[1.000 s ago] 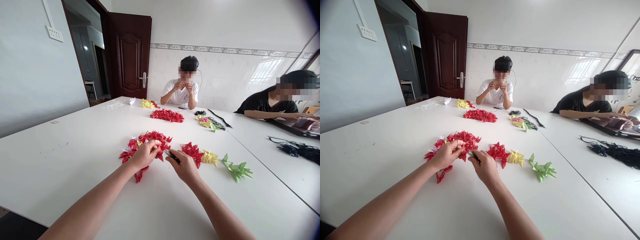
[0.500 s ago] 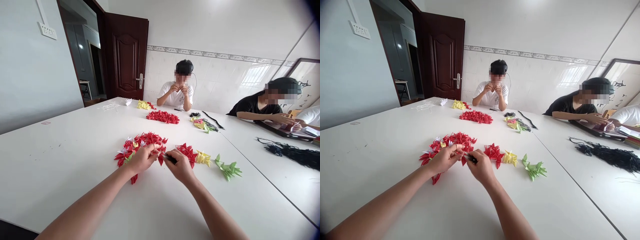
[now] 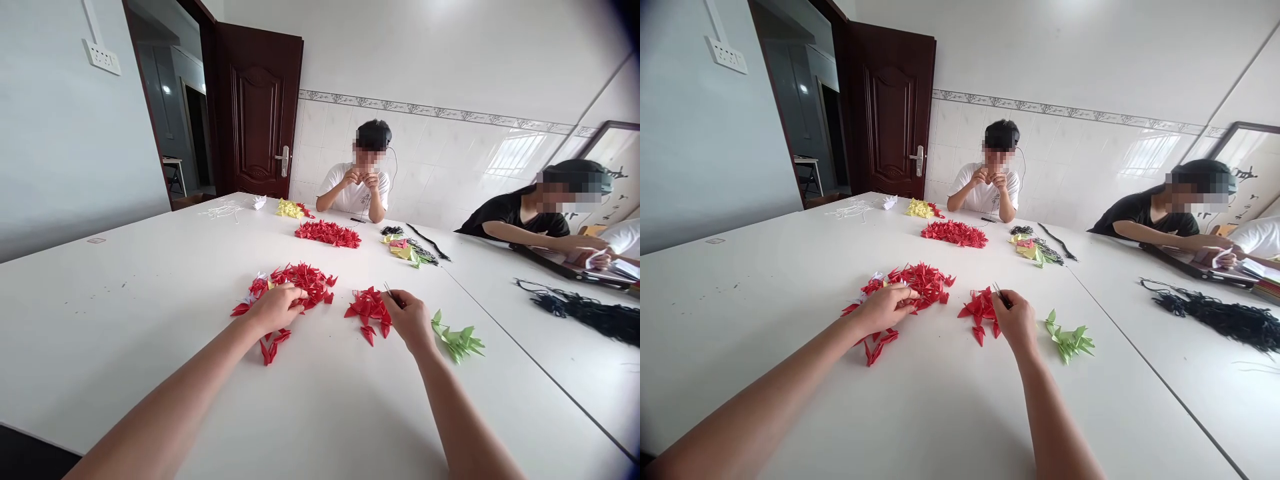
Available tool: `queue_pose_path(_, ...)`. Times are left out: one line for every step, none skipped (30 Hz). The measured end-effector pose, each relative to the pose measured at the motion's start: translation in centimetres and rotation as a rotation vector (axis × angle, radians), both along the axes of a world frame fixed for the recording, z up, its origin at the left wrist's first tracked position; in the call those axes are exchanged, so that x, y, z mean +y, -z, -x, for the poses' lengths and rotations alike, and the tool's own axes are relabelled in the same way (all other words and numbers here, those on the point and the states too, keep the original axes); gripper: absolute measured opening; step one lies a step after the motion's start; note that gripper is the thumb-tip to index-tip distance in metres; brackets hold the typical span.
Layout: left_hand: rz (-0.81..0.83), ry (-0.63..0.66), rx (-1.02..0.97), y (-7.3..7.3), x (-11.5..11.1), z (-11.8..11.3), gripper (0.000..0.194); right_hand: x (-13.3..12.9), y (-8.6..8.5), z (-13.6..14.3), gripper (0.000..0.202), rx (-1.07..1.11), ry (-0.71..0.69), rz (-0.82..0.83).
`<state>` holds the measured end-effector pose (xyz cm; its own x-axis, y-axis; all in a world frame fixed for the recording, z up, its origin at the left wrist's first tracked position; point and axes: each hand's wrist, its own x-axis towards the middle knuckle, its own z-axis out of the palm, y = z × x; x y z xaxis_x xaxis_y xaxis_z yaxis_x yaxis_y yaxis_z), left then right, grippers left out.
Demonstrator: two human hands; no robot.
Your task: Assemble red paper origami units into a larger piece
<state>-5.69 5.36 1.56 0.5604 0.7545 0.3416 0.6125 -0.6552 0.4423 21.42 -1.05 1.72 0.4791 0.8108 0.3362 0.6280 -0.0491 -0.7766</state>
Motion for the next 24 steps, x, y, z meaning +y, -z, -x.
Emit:
queue_pose_path(-0.019, 0.000, 0.011, 0.0, -0.1, -0.1, 0.022, 0.1, 0.1, 0.0, 0.031, -0.002, -0.008, 0.006)
queue_pose_path(-0.025, 0.002, 0.021, -0.1, -0.2, -0.1, 0.018, 0.1, 0.2, 0.1, 0.031, -0.006, -0.013, 0.010)
queue_pose_path(-0.021, 0.004, 0.028, -0.3, -0.3, -0.1, 0.015, 0.1, 0.3, 0.2, 0.032, -0.009, -0.013, 0.006)
queue_pose_path(-0.014, 0.005, 0.031, -0.5, -0.4, -0.1, 0.013, 0.1, 0.4, 0.3, 0.033, -0.011, -0.009, -0.006)
queue_pose_path(-0.006, 0.005, 0.029, -0.7, -0.5, -0.1, 0.014, 0.1, 0.4, 0.4, 0.034, -0.011, -0.004, -0.024)
queue_pose_path(0.002, 0.003, 0.025, -0.8, -0.6, -0.1, 0.014, 0.1, 0.3, 0.5, 0.035, -0.008, 0.001, -0.045)
queue_pose_path(0.011, 0.001, 0.020, -0.9, -0.6, -0.1, 0.014, 0.1, 0.2, 0.5, 0.035, -0.002, 0.007, -0.065)
queue_pose_path(0.019, -0.001, 0.012, -0.9, -0.6, -0.1, 0.014, 0.0, 0.1, 0.5, 0.035, 0.007, 0.012, -0.081)
queue_pose_path(0.026, -0.003, 0.003, -0.9, -0.6, -0.1, 0.014, 0.0, 0.0, 0.5, 0.034, 0.017, 0.019, -0.092)
queue_pose_path(0.031, -0.007, -0.008, -0.8, -0.6, 0.0, 0.014, -0.1, -0.2, 0.4, 0.032, 0.026, 0.028, -0.099)
queue_pose_path(0.035, -0.011, -0.018, -0.7, -0.5, 0.0, 0.014, -0.2, -0.3, 0.3, 0.029, 0.034, 0.040, -0.107)
queue_pose_path(0.037, -0.017, -0.026, -0.7, -0.4, 0.0, 0.014, -0.3, -0.5, 0.2, 0.027, 0.042, 0.053, -0.117)
queue_pose_path(0.035, -0.022, -0.031, -0.6, -0.4, 0.0, 0.015, -0.4, -0.7, 0.1, 0.024, 0.050, 0.056, -0.123)
queue_pose_path(0.031, -0.026, -0.033, -0.6, -0.3, 0.1, 0.017, -0.5, -0.9, -0.1, 0.023, 0.060, 0.048, -0.119)
queue_pose_path(0.026, -0.030, -0.033, -0.6, -0.3, 0.1, 0.019, -0.6, -1.0, -0.3, 0.022, 0.070, 0.029, -0.103)
queue_pose_path(0.021, -0.034, -0.035, -0.6, -0.2, 0.1, 0.020, -0.7, -1.0, -0.4, 0.021, 0.073, 0.000, -0.076)
queue_pose_path(0.019, -0.040, -0.043, -0.6, -0.2, 0.2, 0.022, -0.7, -1.0, -0.5, 0.020, 0.067, -0.034, -0.042)
queue_pose_path(0.020, -0.045, -0.058, -0.7, -0.2, 0.2, 0.023, -0.7, -0.9, -0.6, 0.020, 0.048, -0.065, -0.008)
queue_pose_path(0.027, -0.050, -0.081, -0.8, -0.2, 0.2, 0.024, -0.7, -0.8, -0.7, 0.020, 0.020, -0.090, 0.023)
queue_pose_path(0.039, -0.056, -0.108, -0.9, -0.2, 0.2, 0.026, -0.6, -0.6, -0.7, 0.020, -0.011, -0.107, 0.044)
queue_pose_path(0.050, -0.059, -0.134, -1.0, -0.3, 0.2, 0.027, -0.6, -0.5, -0.7, 0.021, -0.042, -0.121, 0.059)
queue_pose_path(0.056, -0.060, -0.160, -1.1, -0.4, 0.2, 0.028, -0.5, -0.4, -0.6, 0.023, -0.066, -0.130, 0.066)
queue_pose_path(0.055, -0.059, -0.180, -1.2, -0.4, 0.1, 0.029, -0.5, -0.3, -0.6, 0.024, -0.083, -0.131, 0.065)
queue_pose_path(0.045, -0.057, -0.196, -1.3, -0.5, 0.1, 0.028, -0.5, -0.3, -0.5, 0.026, -0.094, -0.128, 0.054)
